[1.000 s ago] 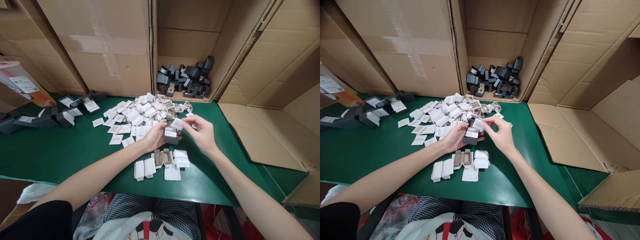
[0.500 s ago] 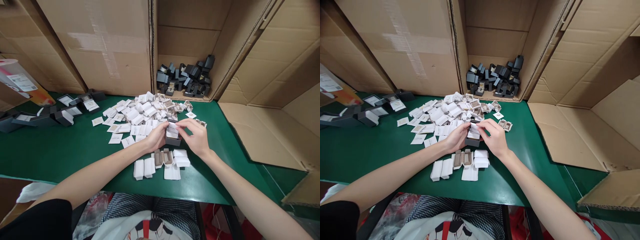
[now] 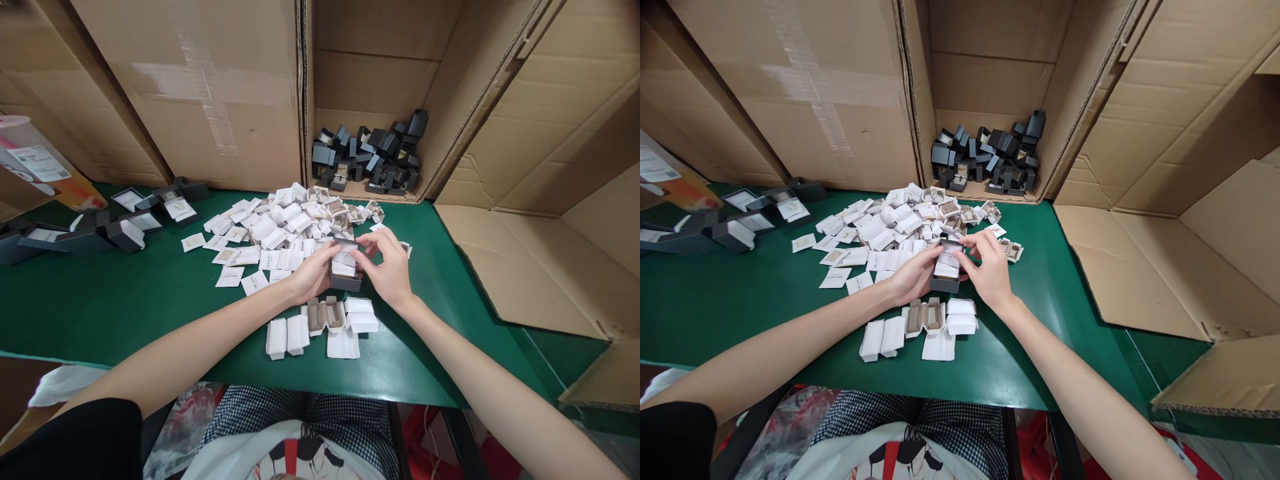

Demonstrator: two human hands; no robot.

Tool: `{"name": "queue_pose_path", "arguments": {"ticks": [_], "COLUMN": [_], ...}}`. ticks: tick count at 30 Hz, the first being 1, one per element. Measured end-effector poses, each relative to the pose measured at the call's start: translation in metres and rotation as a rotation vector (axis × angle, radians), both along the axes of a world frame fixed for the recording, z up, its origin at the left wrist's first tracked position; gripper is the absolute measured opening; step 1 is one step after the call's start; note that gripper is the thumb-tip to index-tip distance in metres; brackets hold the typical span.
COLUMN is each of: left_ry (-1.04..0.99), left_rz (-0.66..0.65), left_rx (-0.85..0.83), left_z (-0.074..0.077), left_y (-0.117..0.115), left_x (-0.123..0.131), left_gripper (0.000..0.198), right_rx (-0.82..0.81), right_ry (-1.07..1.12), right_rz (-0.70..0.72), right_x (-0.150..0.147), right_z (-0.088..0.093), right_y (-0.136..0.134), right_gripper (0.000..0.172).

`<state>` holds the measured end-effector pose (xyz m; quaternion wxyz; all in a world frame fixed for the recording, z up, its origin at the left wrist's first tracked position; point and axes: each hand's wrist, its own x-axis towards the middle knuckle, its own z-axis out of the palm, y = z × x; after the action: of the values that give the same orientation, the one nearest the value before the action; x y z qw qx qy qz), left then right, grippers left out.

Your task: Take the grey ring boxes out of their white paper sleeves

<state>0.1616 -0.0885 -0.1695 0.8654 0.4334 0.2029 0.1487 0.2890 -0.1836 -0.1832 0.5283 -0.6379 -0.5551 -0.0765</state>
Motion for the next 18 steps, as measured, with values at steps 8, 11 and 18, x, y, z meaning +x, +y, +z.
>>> {"name": "queue_pose_path", "arguments": {"ticks": [8,11,18], "left_ry": [0.019,0.036,0.005], "left_rz": [0.027,0.05,0.031], "left_rx": [0.109,0.105,0.104], "left_z": [-0.0036,-0.0023,-0.004], "left_y": [-0.0011,-0.0013,-0.002], "left_x": [-0.0008,-0.0003,-0.0007], "left_gripper": [0.034,0.041,0.057], "right_rx": [-0.148,-0.217,-0.247], "right_ry": [0.313,0.299,0.123], "right_rz": [0.018,0.029,-0.079], "right_x": [-0.0059,-0.0072,-0.0077], "right_z": [0.003,0.0057,0.007], "right_y": [-0.0025,-0.0039,-0.0056], "right_gripper": [0.022,0.023,0.023]}}
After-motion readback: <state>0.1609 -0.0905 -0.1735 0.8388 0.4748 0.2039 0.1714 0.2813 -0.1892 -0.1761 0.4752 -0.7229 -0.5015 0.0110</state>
